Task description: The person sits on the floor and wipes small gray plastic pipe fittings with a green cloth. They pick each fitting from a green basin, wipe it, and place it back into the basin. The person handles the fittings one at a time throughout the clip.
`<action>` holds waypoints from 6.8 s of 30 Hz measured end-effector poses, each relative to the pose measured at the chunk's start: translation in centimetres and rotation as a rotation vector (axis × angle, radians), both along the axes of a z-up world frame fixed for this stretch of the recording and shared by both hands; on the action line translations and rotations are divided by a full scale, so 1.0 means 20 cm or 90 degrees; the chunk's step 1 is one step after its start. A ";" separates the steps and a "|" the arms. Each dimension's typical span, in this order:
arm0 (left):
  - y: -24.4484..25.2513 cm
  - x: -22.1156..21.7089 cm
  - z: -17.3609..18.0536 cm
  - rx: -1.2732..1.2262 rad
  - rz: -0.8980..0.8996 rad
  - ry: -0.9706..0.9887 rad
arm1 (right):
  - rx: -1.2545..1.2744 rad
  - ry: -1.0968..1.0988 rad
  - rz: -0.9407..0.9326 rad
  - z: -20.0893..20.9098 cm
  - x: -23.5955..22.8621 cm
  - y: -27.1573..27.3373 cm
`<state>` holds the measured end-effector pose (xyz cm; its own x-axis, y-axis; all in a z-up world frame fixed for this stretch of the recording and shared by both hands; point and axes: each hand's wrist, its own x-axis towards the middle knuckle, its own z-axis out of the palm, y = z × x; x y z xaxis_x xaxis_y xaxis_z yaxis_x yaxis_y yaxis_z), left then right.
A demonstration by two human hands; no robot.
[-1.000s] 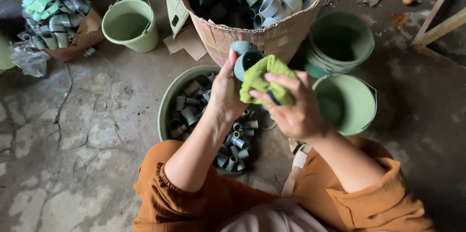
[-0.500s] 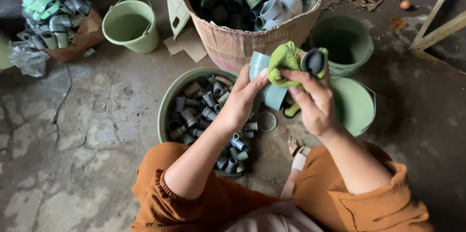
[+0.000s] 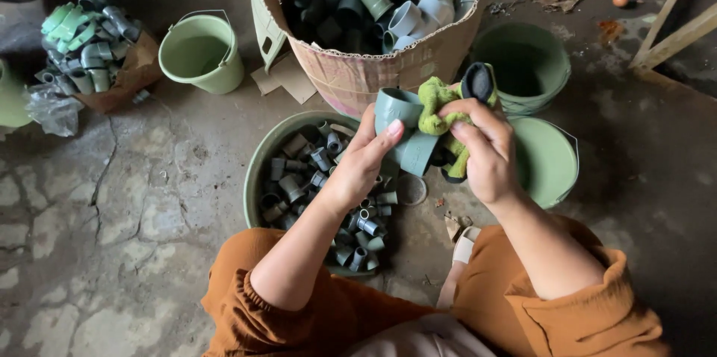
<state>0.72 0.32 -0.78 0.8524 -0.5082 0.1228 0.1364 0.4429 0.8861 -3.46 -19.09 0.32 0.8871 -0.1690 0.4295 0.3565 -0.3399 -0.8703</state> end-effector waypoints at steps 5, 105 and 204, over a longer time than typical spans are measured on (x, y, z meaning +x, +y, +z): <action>-0.02 0.01 0.01 0.093 0.001 -0.162 | 0.102 0.078 -0.011 -0.06 0.06 0.05; -0.09 -0.06 0.00 0.193 0.360 -0.202 | -0.138 -0.182 0.057 -0.08 -0.05 0.17; 0.41 -0.31 -2.09 1.503 -0.218 -0.389 | -0.221 -0.009 0.053 -0.07 0.13 -0.11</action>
<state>-5.47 8.60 -42.49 0.8523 -0.1617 -0.4974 -0.3798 -0.8452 -0.3760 -0.79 -21.19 -1.14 0.8853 0.0621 0.4610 0.4070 -0.5830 -0.7032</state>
